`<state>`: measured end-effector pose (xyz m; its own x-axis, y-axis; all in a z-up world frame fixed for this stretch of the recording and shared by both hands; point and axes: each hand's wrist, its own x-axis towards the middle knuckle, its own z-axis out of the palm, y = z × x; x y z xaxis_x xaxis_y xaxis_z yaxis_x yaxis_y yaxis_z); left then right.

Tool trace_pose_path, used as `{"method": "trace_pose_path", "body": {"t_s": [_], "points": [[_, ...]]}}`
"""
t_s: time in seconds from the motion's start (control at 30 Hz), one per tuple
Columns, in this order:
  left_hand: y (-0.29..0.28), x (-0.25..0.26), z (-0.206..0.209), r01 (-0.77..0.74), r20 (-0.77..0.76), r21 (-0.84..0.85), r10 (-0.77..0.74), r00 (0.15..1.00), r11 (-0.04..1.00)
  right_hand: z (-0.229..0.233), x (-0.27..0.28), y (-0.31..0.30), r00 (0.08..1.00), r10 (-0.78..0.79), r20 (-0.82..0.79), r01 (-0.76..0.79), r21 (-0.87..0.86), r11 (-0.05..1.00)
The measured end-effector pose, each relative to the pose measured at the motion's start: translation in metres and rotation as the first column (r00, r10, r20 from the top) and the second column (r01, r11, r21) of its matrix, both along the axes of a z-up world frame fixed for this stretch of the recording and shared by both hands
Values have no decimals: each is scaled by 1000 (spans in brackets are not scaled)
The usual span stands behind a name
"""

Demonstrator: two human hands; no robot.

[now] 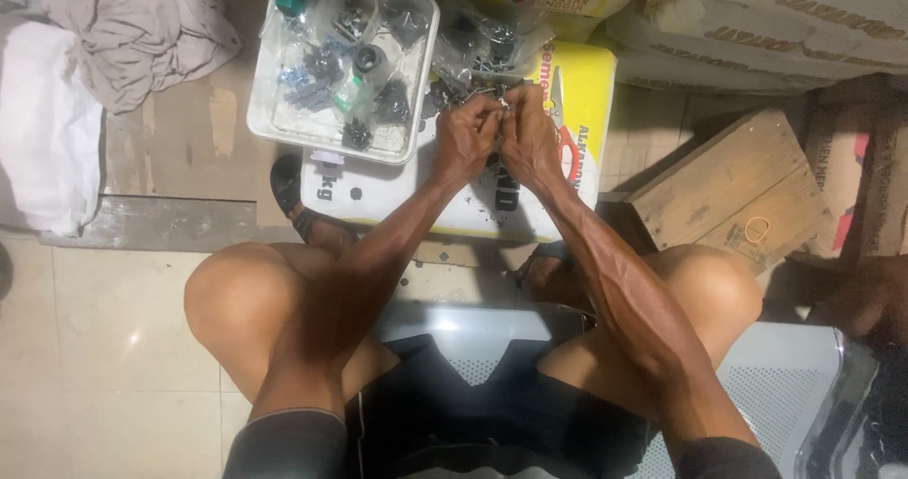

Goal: The person sits on a low stool and repeatedly picks small metal fasteners from a pile on a white box, separating them by hand into a clear plastic container. The hands work continuously, handling individual pieces and placing them into the container.

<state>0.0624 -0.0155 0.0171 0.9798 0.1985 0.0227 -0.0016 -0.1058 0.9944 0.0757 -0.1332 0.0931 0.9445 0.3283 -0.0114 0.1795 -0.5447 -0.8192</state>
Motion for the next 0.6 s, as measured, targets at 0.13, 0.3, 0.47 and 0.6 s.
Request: {"method": "trace_pose_path", "body": {"t_s": [0.13, 0.3, 0.47, 0.6], "points": [[6, 1, 6, 33, -49, 42, -31, 998, 999, 16, 6, -7, 987, 78, -141, -68, 72, 995], [24, 1, 61, -16, -191, -164, -16, 981, 986, 63, 16, -4, 892, 240, -384, -170, 208, 963], [28, 1, 34, 84, -97, -139, -98, 990, 987, 37, 27, -3, 947, 162, -277, -135, 111, 985], [29, -15, 30, 63, -144, 69, -53, 988, 996, -71, 51, -14, 983, 164, 77, -141, -239, 961]]}}
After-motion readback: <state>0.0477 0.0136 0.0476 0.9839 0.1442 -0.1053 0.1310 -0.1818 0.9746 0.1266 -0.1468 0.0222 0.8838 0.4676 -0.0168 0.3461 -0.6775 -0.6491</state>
